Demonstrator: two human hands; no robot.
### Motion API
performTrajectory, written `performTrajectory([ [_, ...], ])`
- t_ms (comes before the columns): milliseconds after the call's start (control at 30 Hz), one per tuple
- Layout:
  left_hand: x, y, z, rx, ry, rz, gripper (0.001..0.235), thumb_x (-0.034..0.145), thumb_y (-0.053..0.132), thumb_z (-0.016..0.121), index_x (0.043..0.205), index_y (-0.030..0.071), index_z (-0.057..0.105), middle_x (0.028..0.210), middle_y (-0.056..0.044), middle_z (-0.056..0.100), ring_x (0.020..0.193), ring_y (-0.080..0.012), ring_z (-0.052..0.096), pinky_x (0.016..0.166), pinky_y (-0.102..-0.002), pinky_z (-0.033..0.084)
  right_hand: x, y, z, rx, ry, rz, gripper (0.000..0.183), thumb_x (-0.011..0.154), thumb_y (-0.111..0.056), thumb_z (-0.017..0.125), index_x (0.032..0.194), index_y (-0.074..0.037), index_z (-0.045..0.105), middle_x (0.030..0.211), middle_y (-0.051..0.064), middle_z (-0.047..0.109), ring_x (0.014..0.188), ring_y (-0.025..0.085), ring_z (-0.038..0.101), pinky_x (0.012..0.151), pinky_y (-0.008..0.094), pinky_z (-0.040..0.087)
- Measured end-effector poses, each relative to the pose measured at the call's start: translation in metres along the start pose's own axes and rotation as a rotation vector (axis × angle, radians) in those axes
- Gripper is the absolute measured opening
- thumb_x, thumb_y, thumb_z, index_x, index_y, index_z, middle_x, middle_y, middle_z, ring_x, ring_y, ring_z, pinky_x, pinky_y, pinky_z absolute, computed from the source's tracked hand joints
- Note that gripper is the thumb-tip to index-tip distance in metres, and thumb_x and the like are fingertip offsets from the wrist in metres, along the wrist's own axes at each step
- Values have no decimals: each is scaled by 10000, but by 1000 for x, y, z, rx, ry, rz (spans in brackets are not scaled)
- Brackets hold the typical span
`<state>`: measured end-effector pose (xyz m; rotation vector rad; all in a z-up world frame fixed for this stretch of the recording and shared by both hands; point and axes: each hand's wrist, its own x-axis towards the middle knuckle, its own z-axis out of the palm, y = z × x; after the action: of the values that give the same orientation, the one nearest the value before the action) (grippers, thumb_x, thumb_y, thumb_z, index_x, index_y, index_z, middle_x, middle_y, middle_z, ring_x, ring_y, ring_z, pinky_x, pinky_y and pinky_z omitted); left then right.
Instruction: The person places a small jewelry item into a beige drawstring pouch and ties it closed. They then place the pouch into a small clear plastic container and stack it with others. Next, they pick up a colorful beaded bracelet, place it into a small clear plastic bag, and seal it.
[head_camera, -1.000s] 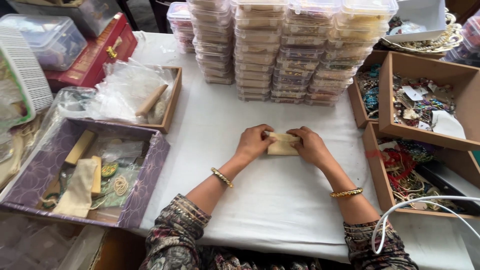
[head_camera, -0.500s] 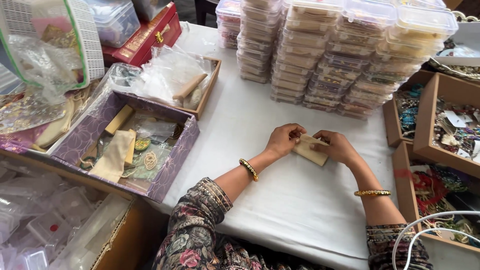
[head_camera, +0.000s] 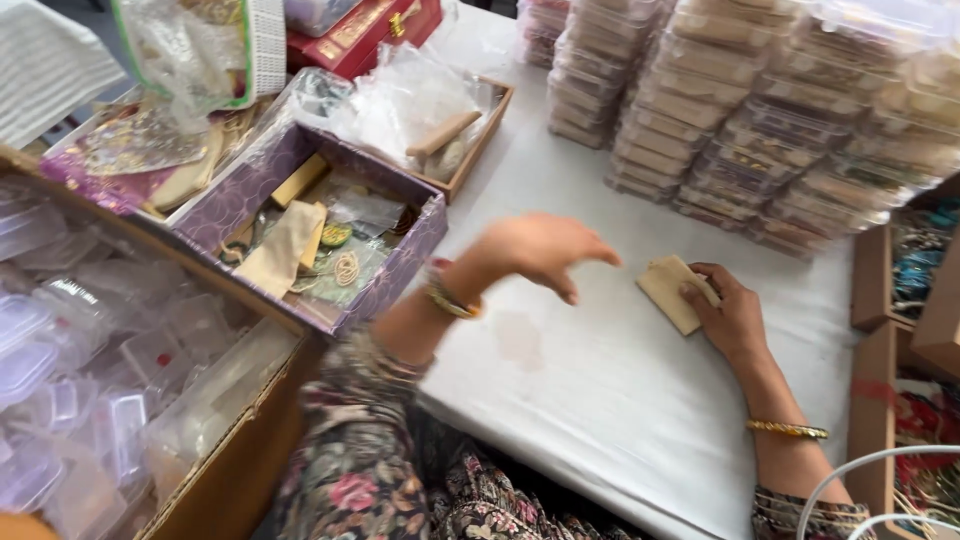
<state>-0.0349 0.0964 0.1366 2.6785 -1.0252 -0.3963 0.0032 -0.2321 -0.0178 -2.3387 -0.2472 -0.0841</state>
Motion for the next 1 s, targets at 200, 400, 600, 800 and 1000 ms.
performTrajectory([
  [200,-201,-48,-133,105,805,39,500,975,222,750,1434,107,590,1397,-146,654,1238,-291,634,1052,-393,488,-2,-5,-3,-322,-71,2,452,971,-422,669,1329,-146,684,1002,165,777,853,325,749,772,422,578],
  [400,-448,-238,-31,259,622,-1090,348,999,427,755,1180,130,760,1067,-143,749,964,-324,711,826,-470,541,-2,3,0,-357,-78,25,455,980,-475,649,1297,-152,693,964,162,779,861,340,745,763,444,571],
  [600,-578,-315,202,-108,-11,-1421,363,887,297,667,1206,194,806,1254,-82,729,1135,-271,659,984,-458,551,-1,25,5,-454,-42,37,474,1000,-497,662,1335,-164,701,918,172,777,851,349,743,759,455,575],
  [800,-598,-327,333,-309,7,-1595,812,849,558,720,1540,231,446,1618,-99,415,1475,-347,403,1170,-531,345,-12,33,21,-520,82,30,415,1061,-434,677,1298,-96,723,827,149,773,677,253,752,662,362,605],
  [1000,-534,-270,256,-223,-210,-1736,1268,711,601,913,1622,277,93,1713,-33,80,1562,-333,138,1192,-693,161,-17,42,31,-421,124,85,398,1136,-390,680,1306,-32,717,812,175,758,632,244,741,624,346,601],
])
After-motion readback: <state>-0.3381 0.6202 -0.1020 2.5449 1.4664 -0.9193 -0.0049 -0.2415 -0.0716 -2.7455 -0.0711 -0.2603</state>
